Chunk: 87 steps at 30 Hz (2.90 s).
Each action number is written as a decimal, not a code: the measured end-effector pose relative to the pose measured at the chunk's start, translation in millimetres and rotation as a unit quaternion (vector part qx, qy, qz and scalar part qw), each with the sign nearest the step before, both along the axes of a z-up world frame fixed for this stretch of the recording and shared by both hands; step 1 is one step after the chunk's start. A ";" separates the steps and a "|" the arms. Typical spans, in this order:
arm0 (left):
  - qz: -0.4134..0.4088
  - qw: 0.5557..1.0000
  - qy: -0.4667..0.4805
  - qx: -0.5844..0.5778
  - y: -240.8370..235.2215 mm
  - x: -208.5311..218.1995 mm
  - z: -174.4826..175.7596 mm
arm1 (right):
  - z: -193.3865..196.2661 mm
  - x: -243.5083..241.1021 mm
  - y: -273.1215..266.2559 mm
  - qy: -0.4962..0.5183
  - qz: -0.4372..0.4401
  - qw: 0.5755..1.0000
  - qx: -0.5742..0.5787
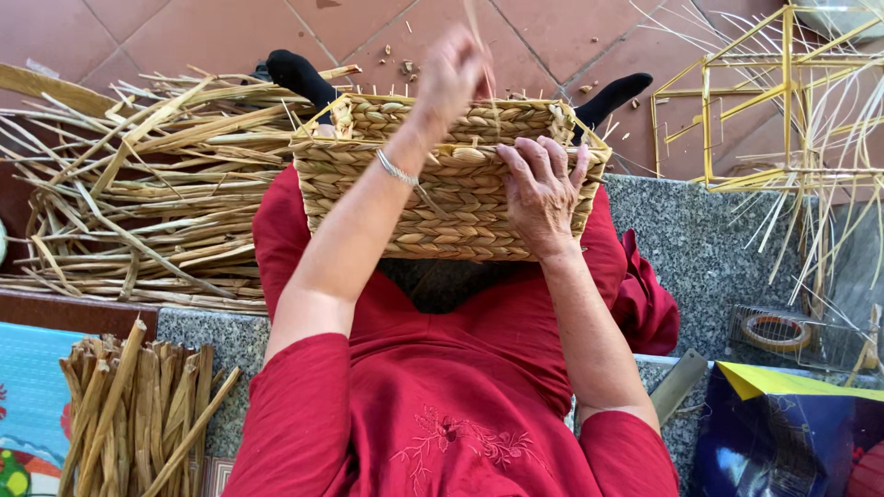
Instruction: The person weaves a rectangular basket using dried palm leaves, interlacing strands by hand and trimming excess material with shears. The basket is rotated and adjusted throughout the process to complete the weave and finish the edges.
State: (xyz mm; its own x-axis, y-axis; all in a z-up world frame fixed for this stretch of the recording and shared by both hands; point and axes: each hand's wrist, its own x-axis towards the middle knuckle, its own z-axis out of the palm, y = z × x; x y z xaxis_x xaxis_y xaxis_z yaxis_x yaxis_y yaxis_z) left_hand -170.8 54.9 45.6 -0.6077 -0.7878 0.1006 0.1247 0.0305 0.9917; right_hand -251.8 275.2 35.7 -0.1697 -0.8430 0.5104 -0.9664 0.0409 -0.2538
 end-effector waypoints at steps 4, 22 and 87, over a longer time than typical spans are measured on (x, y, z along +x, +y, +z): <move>0.041 0.997 0.018 -0.068 -37.2 24.1 34.3 | 6.0 0.7 1.4 -0.028 0.008 1.000 0.002; 0.291 0.953 0.032 0.074 36.6 293.6 -7.1 | 14.0 1.2 -8.8 -0.055 0.010 0.995 0.088; 0.102 0.843 -0.271 -0.454 -60.4 185.9 44.4 | -72.7 35.1 124.7 -0.678 -0.058 0.728 -0.083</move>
State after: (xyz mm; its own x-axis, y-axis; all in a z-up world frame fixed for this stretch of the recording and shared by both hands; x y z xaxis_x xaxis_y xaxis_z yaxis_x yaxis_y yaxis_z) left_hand 15.1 -5.4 90.0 -0.6199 -0.6295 0.4685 -0.4390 0.7731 0.4578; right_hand -216.7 399.9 -37.0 -0.6772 -0.7290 -0.0999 0.1856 -0.0378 -0.9819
